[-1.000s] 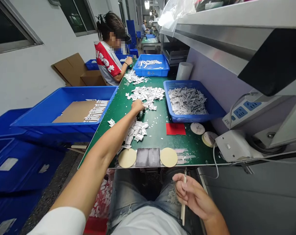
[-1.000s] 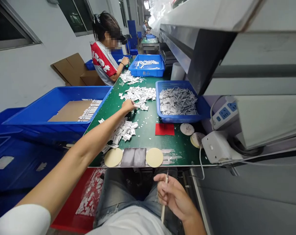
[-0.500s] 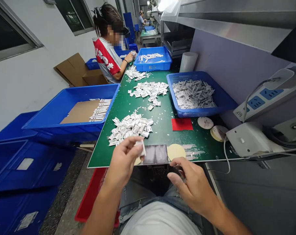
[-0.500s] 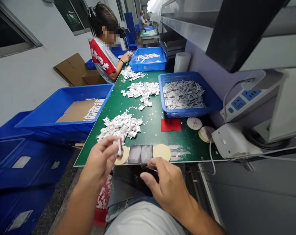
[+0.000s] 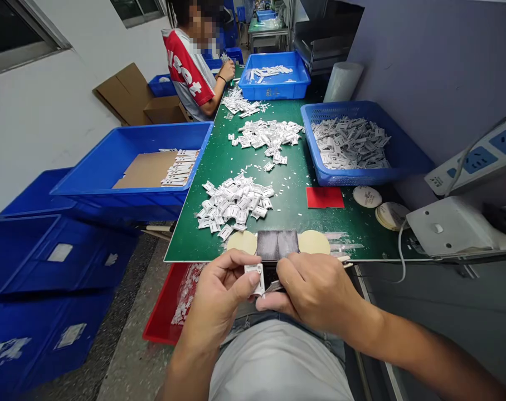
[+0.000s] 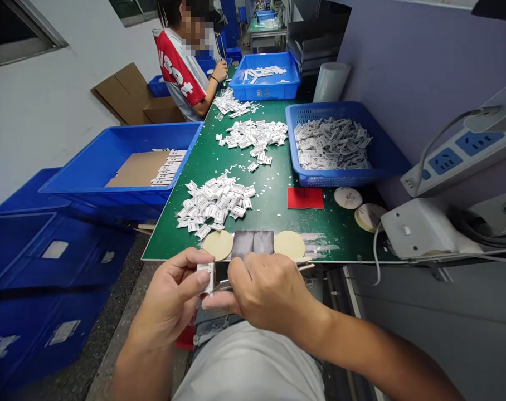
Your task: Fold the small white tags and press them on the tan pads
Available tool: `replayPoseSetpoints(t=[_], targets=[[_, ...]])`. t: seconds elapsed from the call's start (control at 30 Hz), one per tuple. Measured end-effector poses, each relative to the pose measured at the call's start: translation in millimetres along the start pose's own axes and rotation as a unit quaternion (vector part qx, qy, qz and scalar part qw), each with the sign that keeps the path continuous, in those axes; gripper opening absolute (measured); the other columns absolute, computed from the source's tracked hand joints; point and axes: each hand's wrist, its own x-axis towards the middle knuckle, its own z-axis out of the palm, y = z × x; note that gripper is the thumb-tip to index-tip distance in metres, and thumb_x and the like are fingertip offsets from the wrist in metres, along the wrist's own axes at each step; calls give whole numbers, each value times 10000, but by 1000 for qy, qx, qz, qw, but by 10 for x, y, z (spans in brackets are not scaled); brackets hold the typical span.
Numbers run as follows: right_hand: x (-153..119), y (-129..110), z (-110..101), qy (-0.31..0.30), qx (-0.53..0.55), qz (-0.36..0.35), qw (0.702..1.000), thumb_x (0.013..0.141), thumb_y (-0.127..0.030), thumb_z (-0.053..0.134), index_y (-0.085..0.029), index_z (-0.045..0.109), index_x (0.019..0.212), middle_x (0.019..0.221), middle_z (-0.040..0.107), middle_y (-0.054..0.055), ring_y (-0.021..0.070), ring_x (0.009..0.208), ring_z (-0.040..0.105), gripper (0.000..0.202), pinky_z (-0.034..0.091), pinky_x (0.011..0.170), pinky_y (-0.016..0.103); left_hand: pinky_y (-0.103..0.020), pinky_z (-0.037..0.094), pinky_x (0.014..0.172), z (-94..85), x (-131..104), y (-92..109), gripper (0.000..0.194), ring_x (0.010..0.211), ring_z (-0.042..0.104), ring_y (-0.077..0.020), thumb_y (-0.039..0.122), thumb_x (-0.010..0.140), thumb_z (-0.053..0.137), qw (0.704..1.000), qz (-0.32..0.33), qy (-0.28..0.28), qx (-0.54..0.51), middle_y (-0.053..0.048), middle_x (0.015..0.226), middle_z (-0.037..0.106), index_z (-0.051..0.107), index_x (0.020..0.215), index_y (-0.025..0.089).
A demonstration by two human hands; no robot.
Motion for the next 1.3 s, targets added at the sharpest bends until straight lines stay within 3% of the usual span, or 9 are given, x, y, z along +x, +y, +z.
replayPoseSetpoints(t=[0.47,0.83,1.07,1.2,1.3], targets=[[16,-34,15,15,-51,22,998,938,-701,259,-202,502,634,544,461,14,162,506,310,633,135,534,330,-176,433,461,-28,-14,15,245,542,485,-88,352,649,835,1000,12,7,10,1,663,564,731,801,190],[-37,-54,58,30,-56,23,998,978,-629,247,-204,478,611,521,427,2,153,499,275,607,132,532,325,-201,433,458,-24,6,-10,259,530,493,-96,363,628,835,999,13,22,25,-15,694,591,729,781,184],[-69,-58,76,39,-42,11,998,983,-591,332,-202,486,592,502,434,1,145,485,298,572,144,527,330,-198,446,483,-16,-2,-8,243,546,486,-94,348,639,834,1000,14,20,15,2,676,567,729,795,193],[-89,-58,113,11,113,40,993,975,-611,355,-187,509,627,524,467,-15,117,480,344,569,184,507,305,-185,435,469,16,-10,-27,232,553,491,-95,357,667,823,999,22,32,26,3,705,586,727,818,210],[-67,-52,93,-74,340,100,932,988,-531,423,-174,523,693,579,495,-36,87,506,380,474,254,505,254,-186,434,493,53,-21,-38,225,598,523,-102,363,690,813,995,75,43,46,-21,810,636,733,845,220]])
